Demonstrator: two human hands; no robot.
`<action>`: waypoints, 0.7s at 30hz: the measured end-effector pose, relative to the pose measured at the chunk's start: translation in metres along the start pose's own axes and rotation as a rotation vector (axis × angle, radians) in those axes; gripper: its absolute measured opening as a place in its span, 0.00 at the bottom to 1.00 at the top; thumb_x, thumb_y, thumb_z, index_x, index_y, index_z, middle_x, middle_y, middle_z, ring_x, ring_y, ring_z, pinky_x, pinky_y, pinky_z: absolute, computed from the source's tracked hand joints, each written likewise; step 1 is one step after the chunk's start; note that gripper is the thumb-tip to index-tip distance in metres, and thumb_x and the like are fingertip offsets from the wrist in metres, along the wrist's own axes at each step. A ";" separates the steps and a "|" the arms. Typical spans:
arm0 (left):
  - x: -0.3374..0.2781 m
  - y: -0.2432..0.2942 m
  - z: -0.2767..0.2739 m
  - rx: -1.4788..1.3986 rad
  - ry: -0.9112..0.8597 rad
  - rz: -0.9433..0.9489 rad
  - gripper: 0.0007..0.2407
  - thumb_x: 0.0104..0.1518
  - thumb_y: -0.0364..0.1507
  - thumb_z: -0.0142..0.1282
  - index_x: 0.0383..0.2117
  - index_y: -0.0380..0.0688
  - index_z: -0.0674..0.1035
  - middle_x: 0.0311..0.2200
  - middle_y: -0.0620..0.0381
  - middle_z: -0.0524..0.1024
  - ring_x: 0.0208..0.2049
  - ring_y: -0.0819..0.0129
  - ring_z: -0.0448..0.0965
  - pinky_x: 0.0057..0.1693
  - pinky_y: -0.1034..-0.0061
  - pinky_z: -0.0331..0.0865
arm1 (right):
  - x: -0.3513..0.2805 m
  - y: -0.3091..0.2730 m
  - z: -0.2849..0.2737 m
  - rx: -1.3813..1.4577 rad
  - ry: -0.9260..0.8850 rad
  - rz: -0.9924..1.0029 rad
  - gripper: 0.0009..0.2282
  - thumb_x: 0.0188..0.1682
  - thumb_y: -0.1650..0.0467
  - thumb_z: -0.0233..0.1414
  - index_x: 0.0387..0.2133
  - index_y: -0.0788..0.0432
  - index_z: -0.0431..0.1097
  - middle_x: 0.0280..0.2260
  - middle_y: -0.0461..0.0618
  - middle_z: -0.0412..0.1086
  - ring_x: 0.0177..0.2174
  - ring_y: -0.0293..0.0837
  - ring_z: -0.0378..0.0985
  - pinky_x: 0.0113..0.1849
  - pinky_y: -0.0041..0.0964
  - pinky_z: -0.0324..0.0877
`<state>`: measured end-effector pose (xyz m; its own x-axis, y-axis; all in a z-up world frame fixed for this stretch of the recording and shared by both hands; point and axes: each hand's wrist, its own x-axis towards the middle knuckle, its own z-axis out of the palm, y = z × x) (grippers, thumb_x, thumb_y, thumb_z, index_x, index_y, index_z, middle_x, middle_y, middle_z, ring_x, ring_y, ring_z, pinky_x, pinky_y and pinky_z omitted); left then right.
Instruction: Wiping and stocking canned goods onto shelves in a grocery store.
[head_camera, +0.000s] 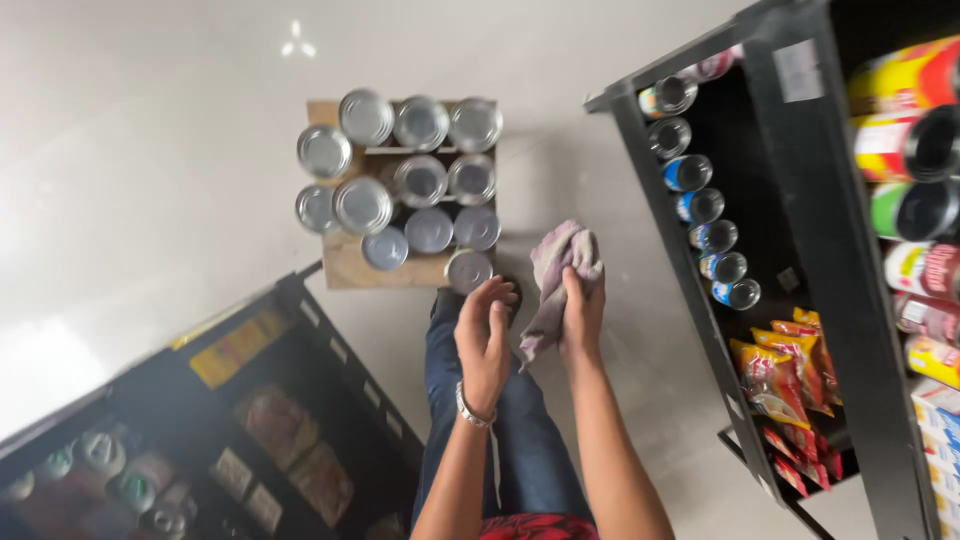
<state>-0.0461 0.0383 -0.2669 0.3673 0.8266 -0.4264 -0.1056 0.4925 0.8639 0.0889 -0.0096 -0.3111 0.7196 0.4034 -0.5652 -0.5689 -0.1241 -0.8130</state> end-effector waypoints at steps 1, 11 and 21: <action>-0.005 -0.002 -0.014 -0.002 0.028 -0.020 0.16 0.69 0.26 0.47 0.61 0.35 0.72 0.56 0.46 0.76 0.54 0.60 0.76 0.60 0.70 0.70 | 0.001 0.010 -0.002 -0.020 -0.005 0.028 0.25 0.51 0.69 0.52 0.63 0.62 0.58 0.57 0.53 0.65 0.55 0.46 0.68 0.55 0.40 0.65; 0.048 -0.099 -0.089 0.786 0.207 0.127 0.36 0.49 0.22 0.66 0.67 0.35 0.59 0.64 0.37 0.61 0.63 0.40 0.64 0.65 0.62 0.63 | 0.039 0.122 -0.001 -0.309 -0.145 0.093 0.25 0.54 0.67 0.52 0.64 0.59 0.56 0.61 0.51 0.62 0.58 0.44 0.64 0.58 0.38 0.60; 0.035 -0.141 -0.110 0.087 0.152 0.050 0.35 0.49 0.23 0.69 0.65 0.36 0.63 0.59 0.46 0.72 0.61 0.58 0.73 0.67 0.67 0.66 | 0.018 0.126 0.003 -0.031 -0.086 0.298 0.28 0.53 0.60 0.50 0.66 0.58 0.55 0.62 0.52 0.61 0.58 0.46 0.66 0.57 0.42 0.63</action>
<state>-0.1203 0.0278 -0.4332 0.2188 0.8844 -0.4123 -0.0371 0.4298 0.9022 0.0284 -0.0154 -0.4234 0.4862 0.4199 -0.7664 -0.7362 -0.2756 -0.6181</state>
